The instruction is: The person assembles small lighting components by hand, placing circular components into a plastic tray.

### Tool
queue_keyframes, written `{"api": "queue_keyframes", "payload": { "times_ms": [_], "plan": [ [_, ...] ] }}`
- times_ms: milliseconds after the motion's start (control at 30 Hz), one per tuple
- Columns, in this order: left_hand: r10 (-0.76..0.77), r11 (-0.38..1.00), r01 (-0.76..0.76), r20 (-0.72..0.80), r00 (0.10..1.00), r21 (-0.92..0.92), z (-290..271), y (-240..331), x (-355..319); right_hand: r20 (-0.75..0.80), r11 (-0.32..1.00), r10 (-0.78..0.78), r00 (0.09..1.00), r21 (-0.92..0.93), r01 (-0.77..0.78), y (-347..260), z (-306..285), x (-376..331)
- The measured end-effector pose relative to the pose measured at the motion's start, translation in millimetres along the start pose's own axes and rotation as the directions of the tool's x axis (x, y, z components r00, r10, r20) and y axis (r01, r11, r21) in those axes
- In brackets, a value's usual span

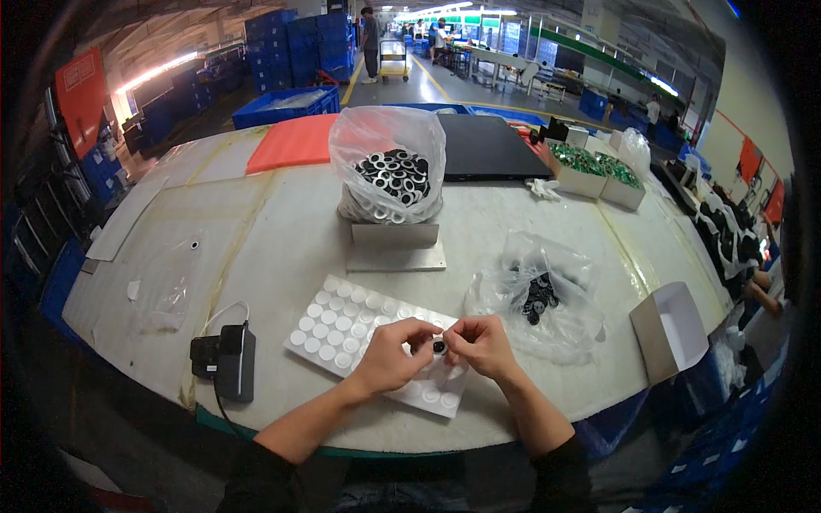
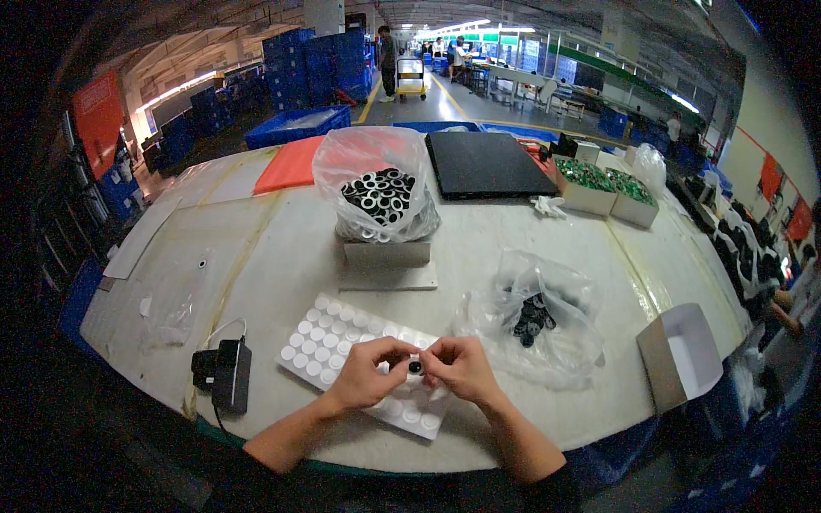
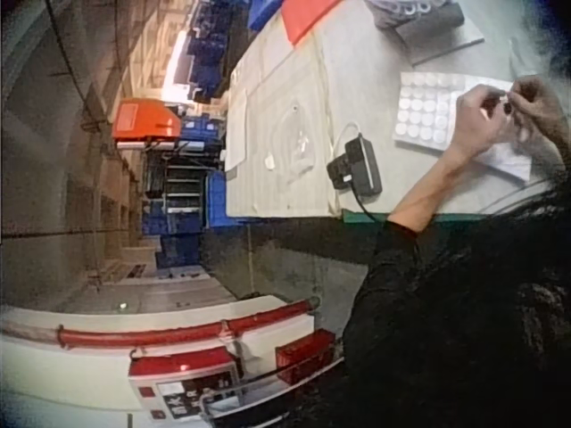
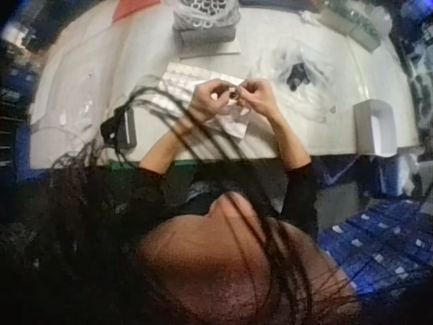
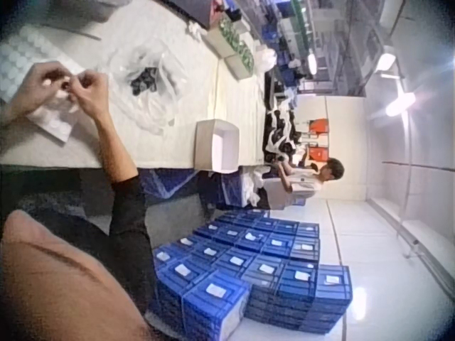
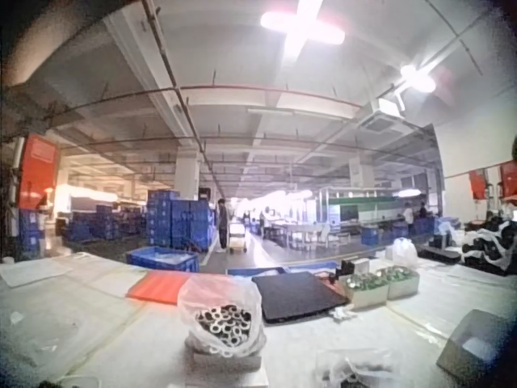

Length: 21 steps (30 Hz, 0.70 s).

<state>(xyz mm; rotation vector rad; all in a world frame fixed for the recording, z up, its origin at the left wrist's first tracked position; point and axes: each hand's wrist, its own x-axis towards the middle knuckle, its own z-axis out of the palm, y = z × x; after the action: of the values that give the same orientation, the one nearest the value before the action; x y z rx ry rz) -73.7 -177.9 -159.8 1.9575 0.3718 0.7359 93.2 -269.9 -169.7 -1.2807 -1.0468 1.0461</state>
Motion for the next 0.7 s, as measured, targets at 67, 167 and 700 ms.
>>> {"api": "queue_keyframes", "payload": {
  "times_ms": [67,167,700],
  "plan": [
    [-0.066,0.987,0.055,-0.071,0.995,-0.149,1,-6,0,0.001,0.994,-0.042,0.999,0.106,0.041,2,2,1],
    [-0.185,0.904,0.157,-0.033,0.982,-0.398,-3,-7,2,0.018,0.992,-0.044,0.999,0.117,0.042,2,4,0],
    [0.022,0.974,-0.039,-0.077,0.997,-0.225,2,1,-5,-0.047,0.963,-0.077,0.996,0.256,0.086,0,8,-9]
  ]
}}
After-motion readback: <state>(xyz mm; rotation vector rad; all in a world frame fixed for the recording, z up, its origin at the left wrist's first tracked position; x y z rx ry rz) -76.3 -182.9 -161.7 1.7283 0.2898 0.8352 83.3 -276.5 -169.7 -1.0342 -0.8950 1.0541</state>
